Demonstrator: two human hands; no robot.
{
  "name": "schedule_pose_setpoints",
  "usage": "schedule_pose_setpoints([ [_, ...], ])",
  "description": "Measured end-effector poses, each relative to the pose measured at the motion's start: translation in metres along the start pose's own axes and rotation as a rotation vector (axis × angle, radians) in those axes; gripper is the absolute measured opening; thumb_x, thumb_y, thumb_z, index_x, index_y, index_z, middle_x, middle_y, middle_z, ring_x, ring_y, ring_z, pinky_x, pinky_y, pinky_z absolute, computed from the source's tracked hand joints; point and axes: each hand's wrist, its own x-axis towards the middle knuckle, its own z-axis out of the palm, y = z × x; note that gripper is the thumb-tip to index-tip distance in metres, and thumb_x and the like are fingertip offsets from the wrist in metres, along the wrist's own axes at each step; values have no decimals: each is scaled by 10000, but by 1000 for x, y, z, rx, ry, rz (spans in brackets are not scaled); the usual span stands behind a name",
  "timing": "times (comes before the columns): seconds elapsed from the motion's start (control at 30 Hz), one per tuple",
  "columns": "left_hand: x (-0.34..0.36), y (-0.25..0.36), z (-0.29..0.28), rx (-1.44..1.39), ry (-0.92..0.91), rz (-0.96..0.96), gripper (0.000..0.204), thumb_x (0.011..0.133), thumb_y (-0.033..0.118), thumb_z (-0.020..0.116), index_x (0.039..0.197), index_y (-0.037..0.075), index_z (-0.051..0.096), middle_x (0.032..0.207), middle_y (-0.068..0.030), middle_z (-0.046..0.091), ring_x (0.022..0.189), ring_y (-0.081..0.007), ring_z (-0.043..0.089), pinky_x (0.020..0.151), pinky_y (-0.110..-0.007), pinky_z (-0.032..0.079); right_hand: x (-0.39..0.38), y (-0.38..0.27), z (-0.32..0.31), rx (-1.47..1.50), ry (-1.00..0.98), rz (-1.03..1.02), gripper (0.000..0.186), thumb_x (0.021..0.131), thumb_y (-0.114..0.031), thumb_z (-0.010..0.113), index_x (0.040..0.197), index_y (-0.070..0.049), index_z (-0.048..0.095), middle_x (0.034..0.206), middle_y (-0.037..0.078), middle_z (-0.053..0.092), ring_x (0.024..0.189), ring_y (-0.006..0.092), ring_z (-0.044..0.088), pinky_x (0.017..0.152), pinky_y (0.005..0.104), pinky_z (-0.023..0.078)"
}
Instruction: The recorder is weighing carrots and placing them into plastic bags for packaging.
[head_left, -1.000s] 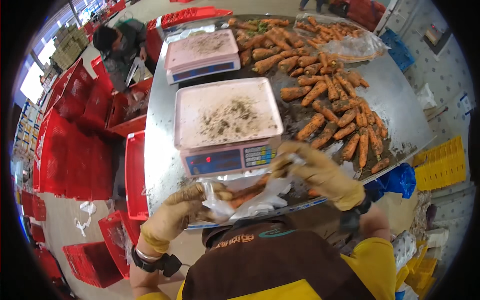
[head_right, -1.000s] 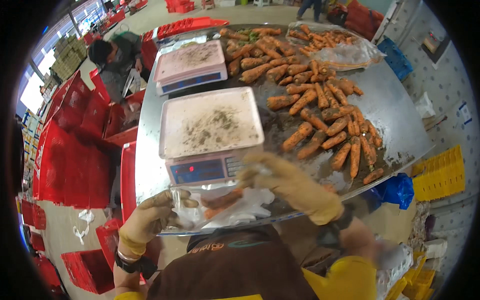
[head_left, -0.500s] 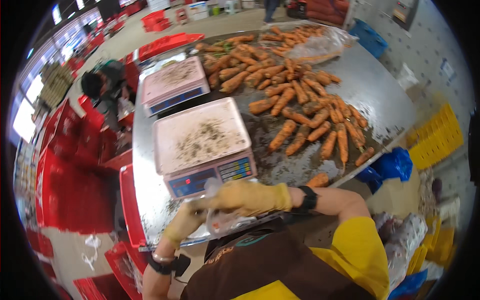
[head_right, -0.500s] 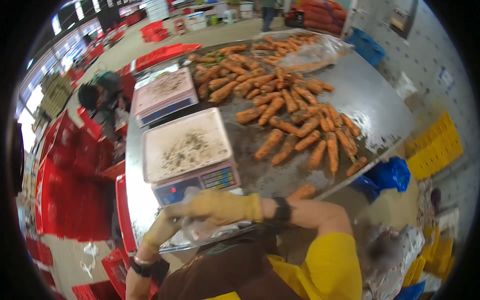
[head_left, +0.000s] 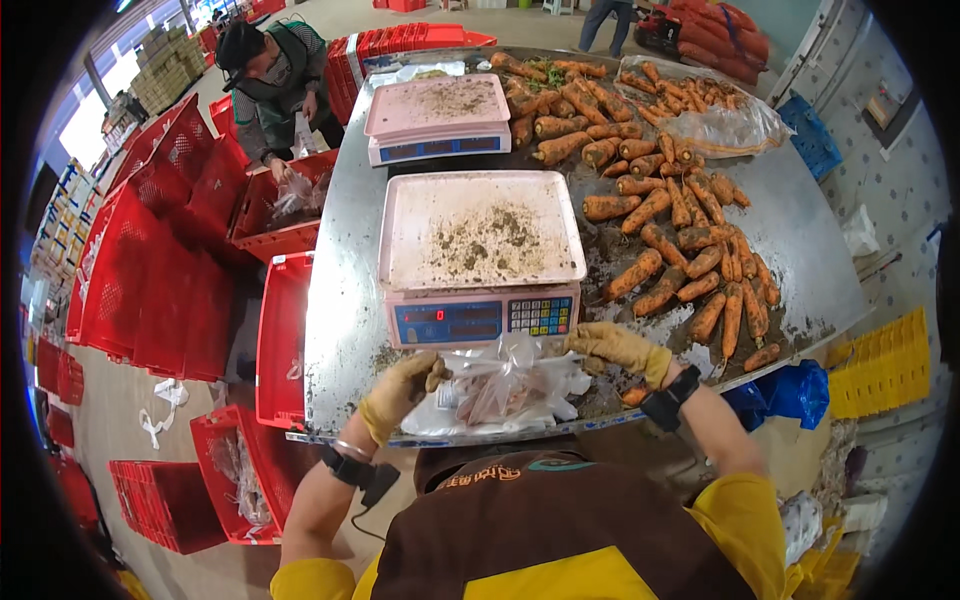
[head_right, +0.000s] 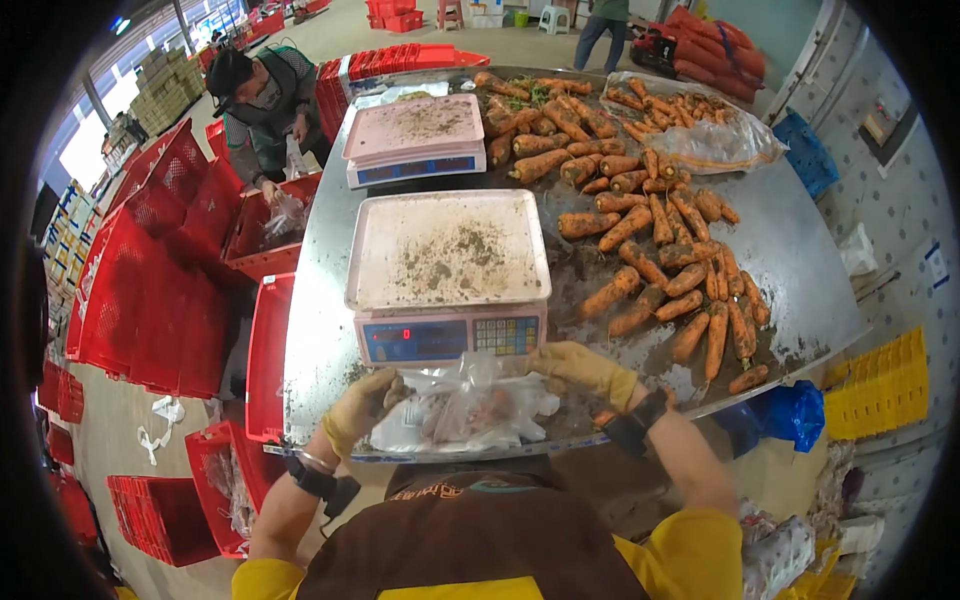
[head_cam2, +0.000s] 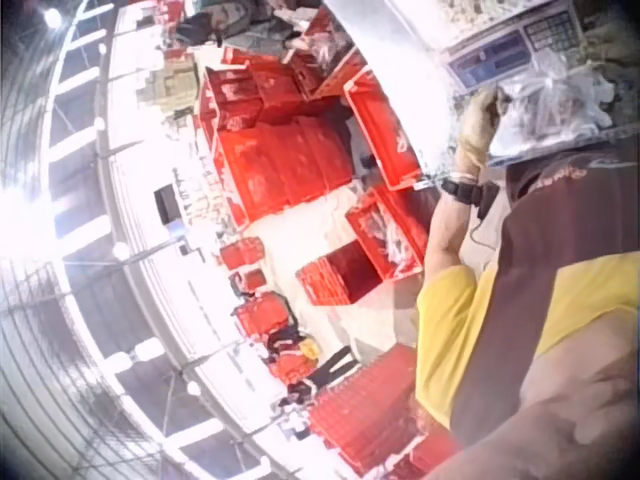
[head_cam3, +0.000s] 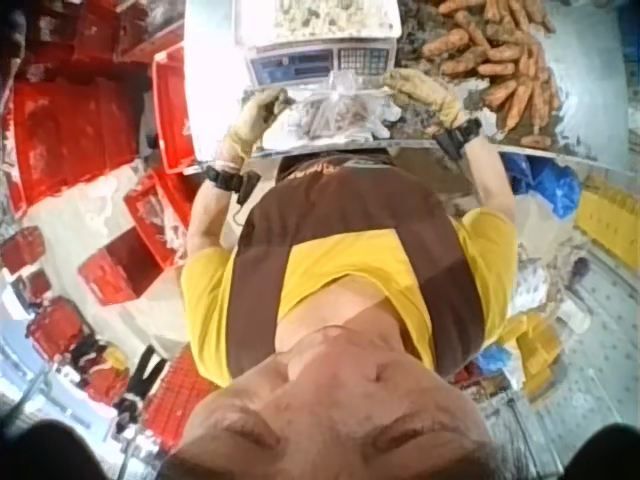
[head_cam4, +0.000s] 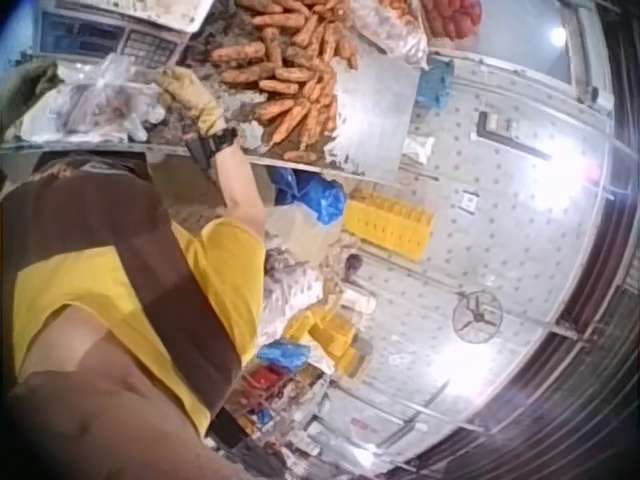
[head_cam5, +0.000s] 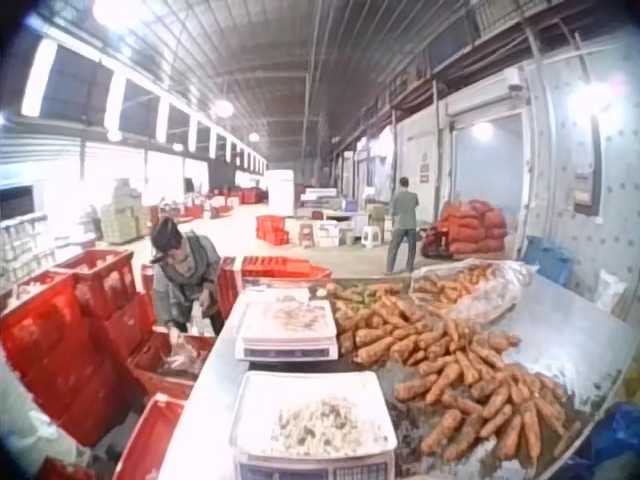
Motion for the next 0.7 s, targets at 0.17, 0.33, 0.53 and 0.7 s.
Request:
schedule_pose_setpoints([
  [0.17, -10, 58, 82, 20, -60, -1, 367, 979, 22, 485, 1343, -4, 530, 1074, -51, 598, 1010, -188, 582, 992, -332, 468, -34, -73, 29, 372, -288, -273, 651, 986, -180, 608, 1546, -74, 294, 1251, 103, 631, 779, 90, 620, 623, 226, 481],
  [0.33, 22, 48, 87, 697, -279, 26, 614, 918, -33, 600, 1494, 55, 408, 1310, -39, 612, 982, -119, 600, 889, -299, 524, -10, -109, 55, -362, -275, -509, 662, 954, 28, 527, 1553, -169, 327, 1201, 37, 684, 915, 121, 668, 675, 245, 513],
  [0.53, 23, 33, 88, 871, -59, 101, 248, 903, 106, 708, 1142, 39, 701, 1099, -34, 705, 866, -94, 618, 799, -272, 527, 3, -107, 68, -743, -166, -719, 542, 909, -348, 671, 1382, -124, 529, 932, 131, 674, 724, 291, 629, 695, 351, 504],
  [0.7, 10, 21, 19, -55, 97, 29, 203, 926, 153, 602, 979, -28, 681, 931, -76, 664, 841, -178, 629, 845, -324, 502, 14, -58, 21, -372, 145, -321, 410, 961, -405, 624, 1162, -48, 600, 755, 44, 571, 620, 178, 522, 618, 319, 462],
])
